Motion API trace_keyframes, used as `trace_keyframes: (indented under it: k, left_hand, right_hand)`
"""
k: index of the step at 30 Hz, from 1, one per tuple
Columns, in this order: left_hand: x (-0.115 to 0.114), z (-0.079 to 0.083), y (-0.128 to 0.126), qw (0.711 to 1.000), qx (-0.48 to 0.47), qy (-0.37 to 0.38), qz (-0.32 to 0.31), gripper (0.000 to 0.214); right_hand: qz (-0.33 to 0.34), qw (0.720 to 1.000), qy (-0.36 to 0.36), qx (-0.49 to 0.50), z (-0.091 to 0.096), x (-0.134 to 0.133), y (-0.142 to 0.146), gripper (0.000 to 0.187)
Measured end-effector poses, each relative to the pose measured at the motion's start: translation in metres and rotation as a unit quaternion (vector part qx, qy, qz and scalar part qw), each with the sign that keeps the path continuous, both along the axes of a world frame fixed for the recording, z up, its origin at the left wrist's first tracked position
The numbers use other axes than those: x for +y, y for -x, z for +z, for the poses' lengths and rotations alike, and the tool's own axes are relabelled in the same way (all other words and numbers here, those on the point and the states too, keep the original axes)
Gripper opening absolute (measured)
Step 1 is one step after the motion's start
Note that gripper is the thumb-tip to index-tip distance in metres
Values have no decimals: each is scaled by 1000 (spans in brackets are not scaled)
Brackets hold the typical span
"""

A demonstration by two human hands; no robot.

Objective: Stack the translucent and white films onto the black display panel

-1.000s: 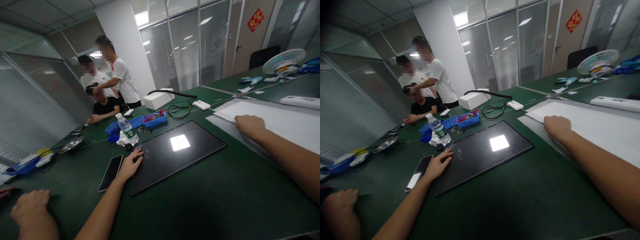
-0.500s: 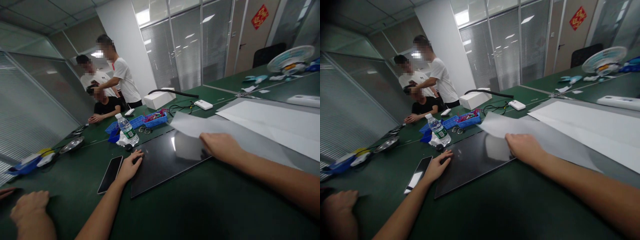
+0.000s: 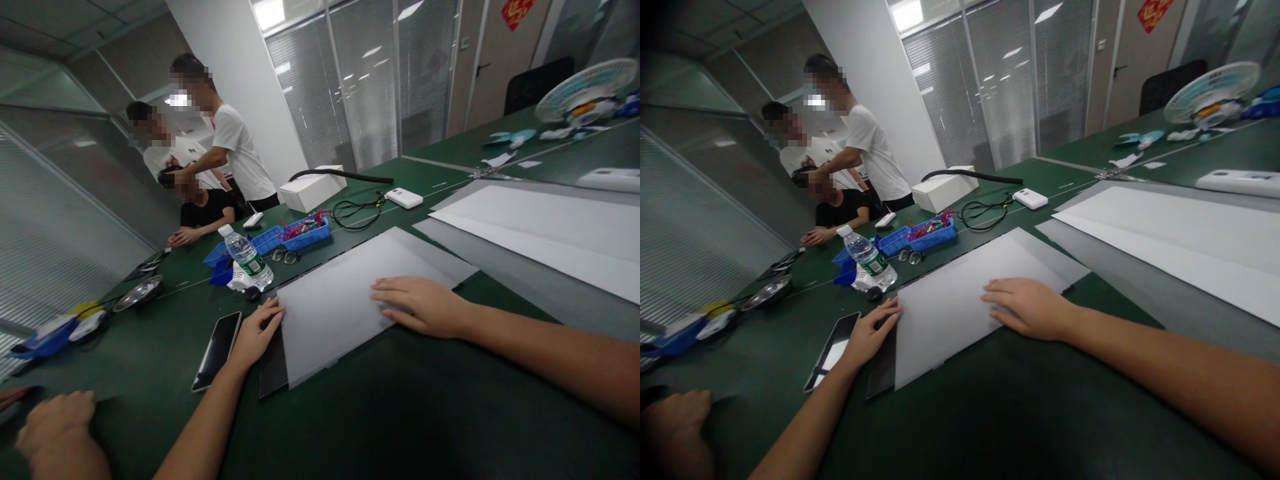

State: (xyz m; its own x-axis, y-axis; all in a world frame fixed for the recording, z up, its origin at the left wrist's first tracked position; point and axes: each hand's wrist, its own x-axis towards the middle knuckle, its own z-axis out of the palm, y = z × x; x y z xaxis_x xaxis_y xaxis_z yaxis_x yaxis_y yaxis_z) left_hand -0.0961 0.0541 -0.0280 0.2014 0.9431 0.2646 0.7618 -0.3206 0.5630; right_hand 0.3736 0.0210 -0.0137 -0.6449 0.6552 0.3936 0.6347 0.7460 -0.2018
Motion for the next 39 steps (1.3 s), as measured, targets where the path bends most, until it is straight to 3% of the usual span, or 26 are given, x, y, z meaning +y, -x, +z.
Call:
trace_keyframes:
  k: [3,7,11,20,30,39]
  left_hand:
    - [-2,4,-2,1000,5,2,0,59]
    - [-5,9,-3,1000,10,1,-4,57]
    - [-8,12,-4,1000,16,1,-9,54]
    - [-8,9,-4,999,30,-8,-13,46]
    - [-2,0,-1,998,3,-55,30,40]
    - [-1,0,0,998,8,-52,25,43]
  right_hand:
    - [-112,994,2,-3,-4,18,-21,54]
    - [-183,983,9,-13,-8,35,-41,61]
    - [-174,984,17,-23,-5,32,-38,62]
    - [-86,996,26,-21,4,17,-22,55]
    - [-202,979,18,-37,-14,38,-43,58]
    - [-215,975,21,-48,-22,39,-42,62]
